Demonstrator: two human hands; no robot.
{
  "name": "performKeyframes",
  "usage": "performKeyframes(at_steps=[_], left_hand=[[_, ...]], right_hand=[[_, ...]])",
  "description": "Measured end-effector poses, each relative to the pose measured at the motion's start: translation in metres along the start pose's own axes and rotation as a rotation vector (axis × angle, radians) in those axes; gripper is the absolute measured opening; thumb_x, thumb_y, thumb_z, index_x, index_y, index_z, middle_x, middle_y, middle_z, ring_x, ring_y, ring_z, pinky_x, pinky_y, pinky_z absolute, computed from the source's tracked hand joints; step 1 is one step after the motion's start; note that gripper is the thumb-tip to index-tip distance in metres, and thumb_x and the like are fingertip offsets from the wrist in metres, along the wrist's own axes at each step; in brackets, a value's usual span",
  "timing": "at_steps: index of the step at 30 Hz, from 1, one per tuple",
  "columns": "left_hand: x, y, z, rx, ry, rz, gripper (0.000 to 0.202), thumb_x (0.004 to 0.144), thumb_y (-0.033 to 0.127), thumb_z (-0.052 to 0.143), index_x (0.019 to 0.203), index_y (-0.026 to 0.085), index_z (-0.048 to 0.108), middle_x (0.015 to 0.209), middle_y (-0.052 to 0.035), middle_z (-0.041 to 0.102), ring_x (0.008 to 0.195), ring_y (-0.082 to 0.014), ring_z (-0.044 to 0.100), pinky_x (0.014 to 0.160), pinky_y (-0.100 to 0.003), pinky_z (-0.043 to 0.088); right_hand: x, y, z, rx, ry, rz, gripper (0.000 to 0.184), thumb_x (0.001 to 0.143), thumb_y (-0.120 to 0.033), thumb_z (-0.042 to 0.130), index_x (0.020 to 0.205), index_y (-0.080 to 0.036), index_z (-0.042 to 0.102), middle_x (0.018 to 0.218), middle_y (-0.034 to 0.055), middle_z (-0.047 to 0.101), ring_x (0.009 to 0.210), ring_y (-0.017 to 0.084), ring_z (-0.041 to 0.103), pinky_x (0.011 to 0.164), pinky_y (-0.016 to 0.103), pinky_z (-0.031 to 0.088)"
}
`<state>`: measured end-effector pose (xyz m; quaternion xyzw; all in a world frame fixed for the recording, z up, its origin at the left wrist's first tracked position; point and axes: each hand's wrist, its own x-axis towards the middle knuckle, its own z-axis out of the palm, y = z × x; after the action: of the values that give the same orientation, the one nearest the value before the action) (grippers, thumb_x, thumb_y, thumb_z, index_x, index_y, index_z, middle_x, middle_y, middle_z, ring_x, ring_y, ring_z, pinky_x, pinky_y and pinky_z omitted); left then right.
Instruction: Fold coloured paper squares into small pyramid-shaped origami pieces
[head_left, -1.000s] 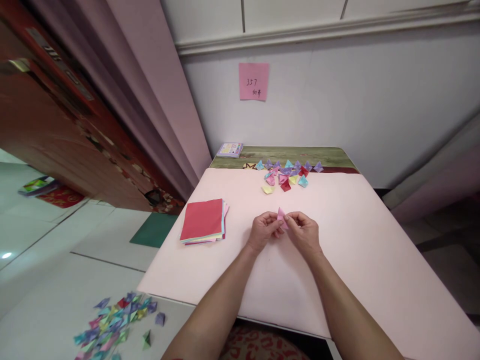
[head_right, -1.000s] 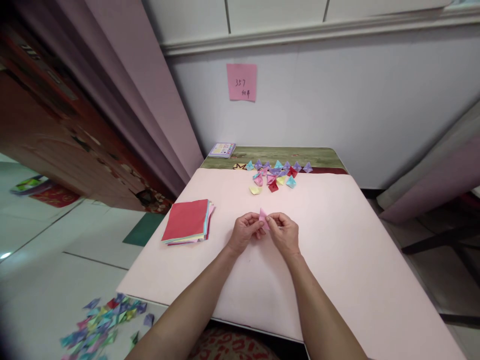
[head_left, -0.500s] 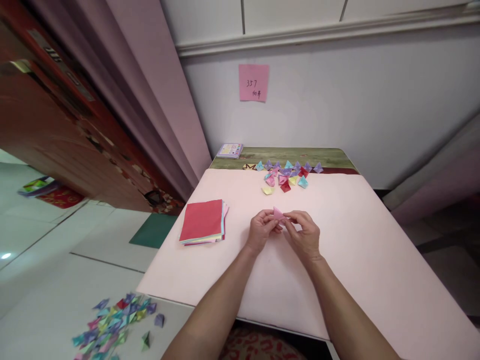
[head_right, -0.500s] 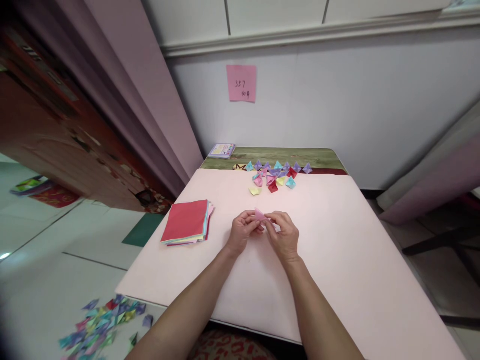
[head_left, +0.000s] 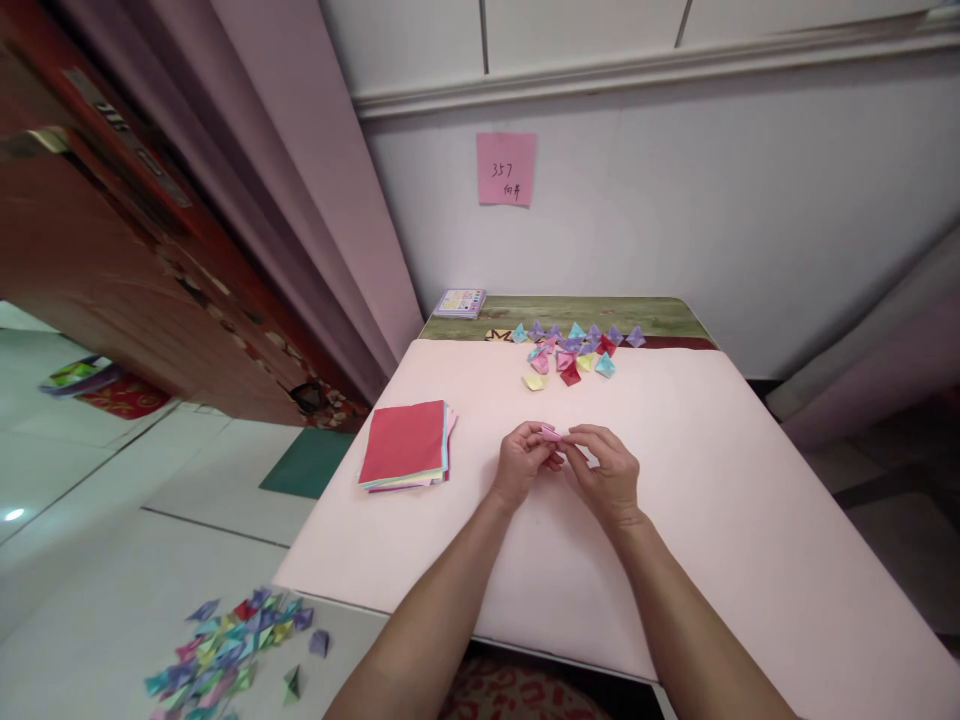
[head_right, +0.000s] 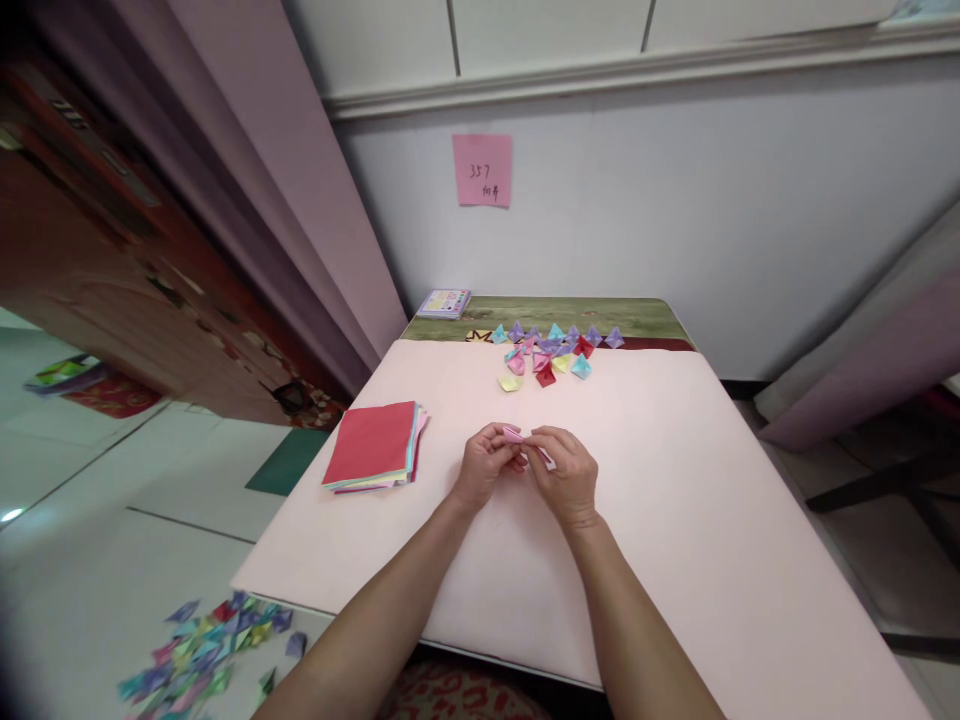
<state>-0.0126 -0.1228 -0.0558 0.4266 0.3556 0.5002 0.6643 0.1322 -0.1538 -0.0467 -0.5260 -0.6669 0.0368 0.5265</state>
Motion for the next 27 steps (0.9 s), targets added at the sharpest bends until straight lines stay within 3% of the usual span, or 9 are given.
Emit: performKeyframes(at_steps=[5,13,27], left_hand=[[0.0006,-0.0028,-0.0003,-0.005,-0.006,0.002,0.037,0.069,0.033,0.080,0.095,0.014,0.061,0.072,-0.0014,0.069,0.056,-0.0131,0.064,0.056,-0.026,0.054],[0.0007,-0.0032,0.0006,0.029,-0.013,-0.009,0.041,0.068,0.036,0.082,0.096,0.014,0.062,0.074,-0.0024,0.071,0.058,-0.0138,0.065,0.058,-0.026,0.055],[0.0001,-0.0040,0.0019,0.077,-0.042,-0.004,0.037,0.069,0.041,0.081,0.086,0.014,0.063,0.067,-0.0016,0.069,0.052,-0.0122,0.062,0.053,-0.024,0.052]], right_hand=[[0.0012,-0.0017,0.0007,0.076,-0.015,0.075,0.005,0.085,-0.028,0.066,0.088,-0.025,0.067,0.101,0.0053,0.070,0.096,0.022,0.067,0.084,0.036,0.055],[0.0019,-0.0040,-0.0013,0.069,0.069,0.083,0.008,0.086,-0.029,0.066,0.092,-0.025,0.067,0.104,0.0076,0.068,0.098,0.023,0.065,0.085,0.038,0.055],[0.0005,0.0000,0.0016,0.039,0.024,0.105,0.006,0.084,-0.028,0.066,0.089,-0.025,0.065,0.117,0.0079,0.064,0.107,0.024,0.062,0.086,0.038,0.054]])
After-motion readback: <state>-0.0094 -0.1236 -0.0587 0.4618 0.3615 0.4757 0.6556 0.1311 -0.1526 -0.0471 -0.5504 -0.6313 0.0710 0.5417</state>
